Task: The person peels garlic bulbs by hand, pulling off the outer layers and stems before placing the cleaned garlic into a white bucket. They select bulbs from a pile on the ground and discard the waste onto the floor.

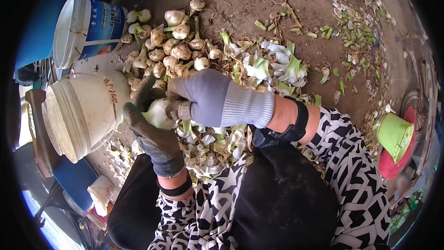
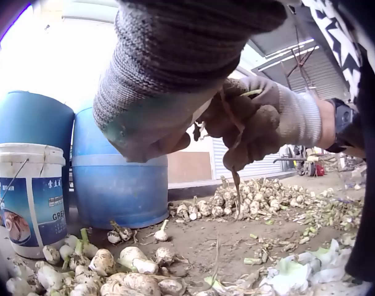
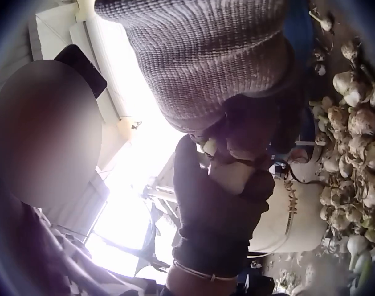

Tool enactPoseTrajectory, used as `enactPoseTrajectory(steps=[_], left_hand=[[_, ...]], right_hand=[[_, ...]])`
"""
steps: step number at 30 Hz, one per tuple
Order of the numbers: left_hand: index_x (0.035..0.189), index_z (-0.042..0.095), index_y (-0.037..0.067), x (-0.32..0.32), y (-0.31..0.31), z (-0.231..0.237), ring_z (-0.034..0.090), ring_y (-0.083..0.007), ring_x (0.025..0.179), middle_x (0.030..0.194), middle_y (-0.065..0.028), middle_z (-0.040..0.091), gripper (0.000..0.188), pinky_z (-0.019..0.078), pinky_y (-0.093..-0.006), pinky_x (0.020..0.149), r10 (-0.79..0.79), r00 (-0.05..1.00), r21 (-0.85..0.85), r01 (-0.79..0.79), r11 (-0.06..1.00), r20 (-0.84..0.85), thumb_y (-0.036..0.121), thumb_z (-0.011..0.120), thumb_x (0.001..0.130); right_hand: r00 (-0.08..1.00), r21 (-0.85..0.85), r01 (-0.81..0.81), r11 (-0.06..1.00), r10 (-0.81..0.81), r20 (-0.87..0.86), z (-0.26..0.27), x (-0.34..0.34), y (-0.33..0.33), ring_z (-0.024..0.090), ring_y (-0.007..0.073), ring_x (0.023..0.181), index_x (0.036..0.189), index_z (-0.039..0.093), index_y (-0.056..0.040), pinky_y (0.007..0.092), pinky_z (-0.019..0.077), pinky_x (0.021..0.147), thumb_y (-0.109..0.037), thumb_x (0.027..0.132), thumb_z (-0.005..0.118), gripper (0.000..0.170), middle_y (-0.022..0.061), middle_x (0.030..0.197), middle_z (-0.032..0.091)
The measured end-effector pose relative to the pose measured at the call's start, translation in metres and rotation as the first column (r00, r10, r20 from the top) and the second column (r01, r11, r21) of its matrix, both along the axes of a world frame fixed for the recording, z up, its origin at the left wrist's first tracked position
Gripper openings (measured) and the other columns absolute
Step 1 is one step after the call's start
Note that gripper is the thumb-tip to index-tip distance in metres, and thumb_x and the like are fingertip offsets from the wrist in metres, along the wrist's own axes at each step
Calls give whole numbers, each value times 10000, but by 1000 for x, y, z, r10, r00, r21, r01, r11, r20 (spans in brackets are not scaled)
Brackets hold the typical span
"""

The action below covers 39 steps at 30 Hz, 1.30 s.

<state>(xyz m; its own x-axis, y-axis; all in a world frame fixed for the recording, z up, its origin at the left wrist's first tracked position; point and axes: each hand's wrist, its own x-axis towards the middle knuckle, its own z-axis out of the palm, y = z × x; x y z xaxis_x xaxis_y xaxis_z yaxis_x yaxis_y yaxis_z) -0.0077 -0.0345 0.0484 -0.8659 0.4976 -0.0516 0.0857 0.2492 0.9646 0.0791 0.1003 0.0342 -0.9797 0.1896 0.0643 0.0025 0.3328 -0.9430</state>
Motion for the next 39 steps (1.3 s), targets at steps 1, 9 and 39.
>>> enactPoseTrajectory(steps=[1,9,39], left_hand=[[1194,586,-27,0,0,-1,577,-190,859,931,-122,606,682,478,-310,764,2,1000,0,-2,1000,-1,506,207,999],[1163,577,-92,-6,-1,-3,627,-218,903,956,-147,627,748,521,-320,783,-154,874,317,0,948,461,585,336,952],[1175,586,17,-35,-31,-16,626,-171,898,1118,-102,621,280,524,-297,797,-156,976,-77,169,983,151,190,548,959]], right_hand=[[1000,-28,9,1000,-9,-11,-1,0,2,654,218,634,905,603,-59,319,499,586,-239,882,659,190,95,708,648],[987,194,158,968,-163,12,-20,5,15,625,256,583,869,594,-73,331,480,544,-232,868,662,173,112,666,614],[956,168,243,955,-266,127,-53,-2,20,657,300,688,941,708,-139,353,524,636,-279,878,627,174,122,763,671]])
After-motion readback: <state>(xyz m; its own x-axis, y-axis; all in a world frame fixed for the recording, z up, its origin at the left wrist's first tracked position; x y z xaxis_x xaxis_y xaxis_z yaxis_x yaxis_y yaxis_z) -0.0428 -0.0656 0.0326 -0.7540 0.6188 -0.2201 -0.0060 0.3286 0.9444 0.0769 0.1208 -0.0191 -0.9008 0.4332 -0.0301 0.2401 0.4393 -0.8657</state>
